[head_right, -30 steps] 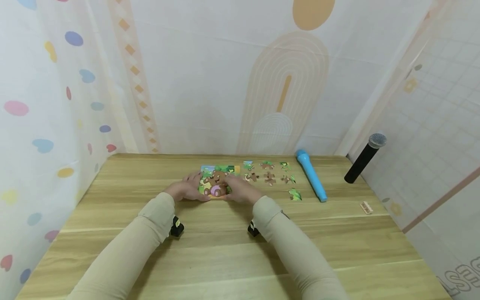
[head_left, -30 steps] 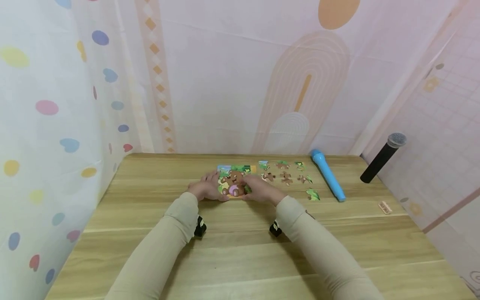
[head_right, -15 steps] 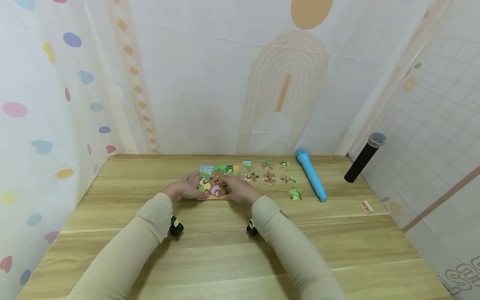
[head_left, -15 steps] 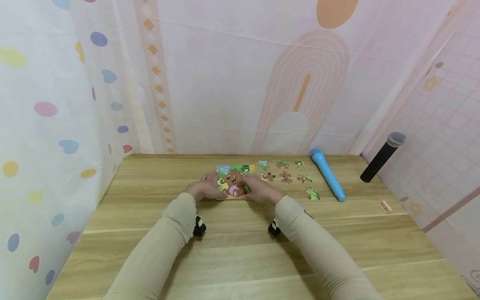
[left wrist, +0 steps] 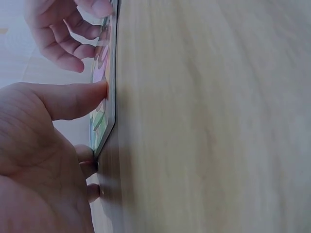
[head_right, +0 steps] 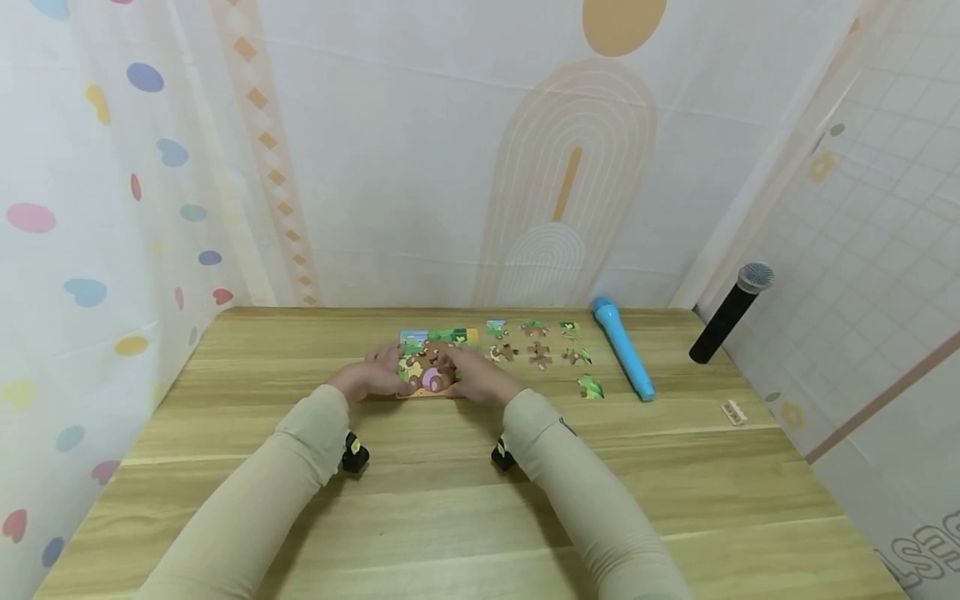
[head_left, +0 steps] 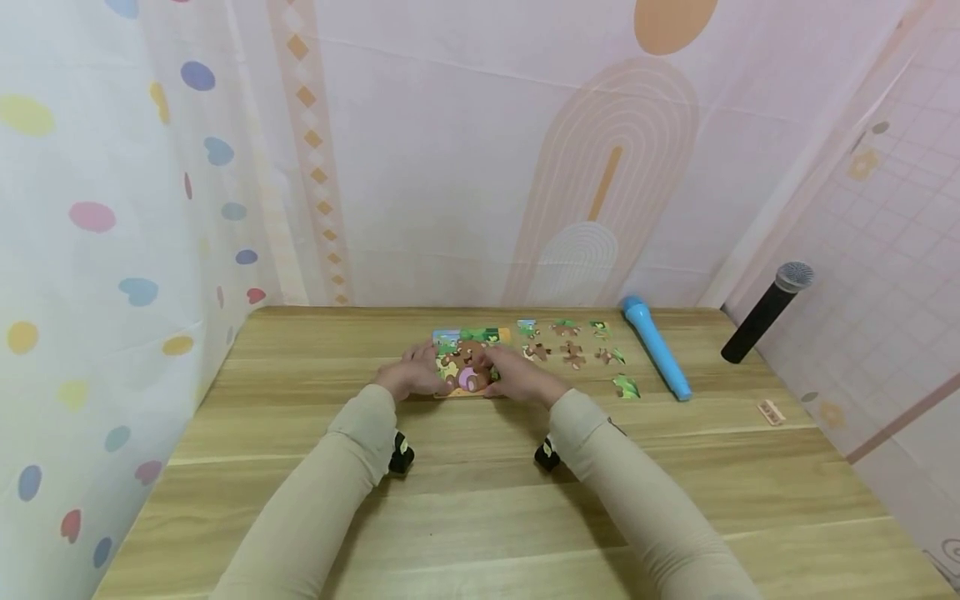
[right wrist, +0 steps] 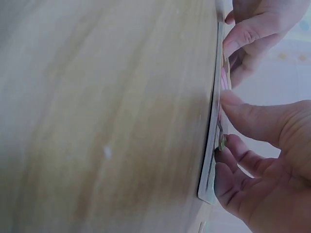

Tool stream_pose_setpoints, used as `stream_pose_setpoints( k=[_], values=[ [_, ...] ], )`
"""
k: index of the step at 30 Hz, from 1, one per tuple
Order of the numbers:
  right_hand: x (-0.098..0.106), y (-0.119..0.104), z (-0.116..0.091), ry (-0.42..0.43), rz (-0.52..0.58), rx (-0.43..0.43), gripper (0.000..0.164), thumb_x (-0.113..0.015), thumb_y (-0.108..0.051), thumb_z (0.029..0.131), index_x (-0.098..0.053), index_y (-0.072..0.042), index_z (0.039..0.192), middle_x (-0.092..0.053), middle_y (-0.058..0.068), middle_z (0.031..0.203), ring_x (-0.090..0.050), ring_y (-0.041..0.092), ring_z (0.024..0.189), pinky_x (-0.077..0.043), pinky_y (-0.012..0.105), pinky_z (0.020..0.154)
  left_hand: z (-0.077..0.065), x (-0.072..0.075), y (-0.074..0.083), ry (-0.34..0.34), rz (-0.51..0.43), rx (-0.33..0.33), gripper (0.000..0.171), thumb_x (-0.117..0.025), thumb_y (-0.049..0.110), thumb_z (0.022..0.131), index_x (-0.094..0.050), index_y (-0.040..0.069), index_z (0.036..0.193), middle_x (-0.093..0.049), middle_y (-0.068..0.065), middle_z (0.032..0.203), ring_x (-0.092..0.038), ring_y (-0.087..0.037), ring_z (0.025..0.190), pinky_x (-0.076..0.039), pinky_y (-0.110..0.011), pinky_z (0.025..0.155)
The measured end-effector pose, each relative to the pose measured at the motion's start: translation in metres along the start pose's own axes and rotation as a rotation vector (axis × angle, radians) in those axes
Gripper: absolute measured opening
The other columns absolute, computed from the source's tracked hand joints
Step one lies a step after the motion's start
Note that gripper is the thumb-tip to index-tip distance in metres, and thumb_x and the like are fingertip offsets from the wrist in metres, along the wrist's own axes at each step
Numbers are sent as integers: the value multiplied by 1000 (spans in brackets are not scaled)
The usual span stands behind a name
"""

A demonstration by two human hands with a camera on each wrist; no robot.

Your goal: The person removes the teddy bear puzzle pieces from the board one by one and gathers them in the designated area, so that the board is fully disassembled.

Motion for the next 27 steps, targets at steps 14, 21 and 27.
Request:
stream_pose_setpoints(
  k=[14,21,27],
  values=[
    [1,1,3,70,106,43,34,-72,10,88,-61,3,119,-64,11,105,-60,23,98,-51,36,87,2,-1,4,9,42,48,86,-54,36,96,-11,3,163,-1,-11,171,2,-36,155,2,-80,108],
    [0,2,2,62,94,12,36,-73,6,89,-62,0,123,-64,10,115,-60,22,104,-51,35,88,12,-4,-3,-23,-14,37,89,-57,35,96,-7,4,163,5,-13,170,6,-37,155,-3,-67,118],
    [1,2,1,61,101,-9,36,-75,4,89,-62,-1,122,-65,9,115,-59,21,101,-51,34,87,24,-5,-10,-18,-93,30,90,-62,29,97,-5,1,162,2,-20,168,3,-39,153,-9,-55,122]
  ],
)
Point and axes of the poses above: each hand's wrist, its own z-axis towards the middle knuckle, its own x-axis out of the back of the hand, y = z × x, the point moved 1 cm from there along z, towards the middle knuckle
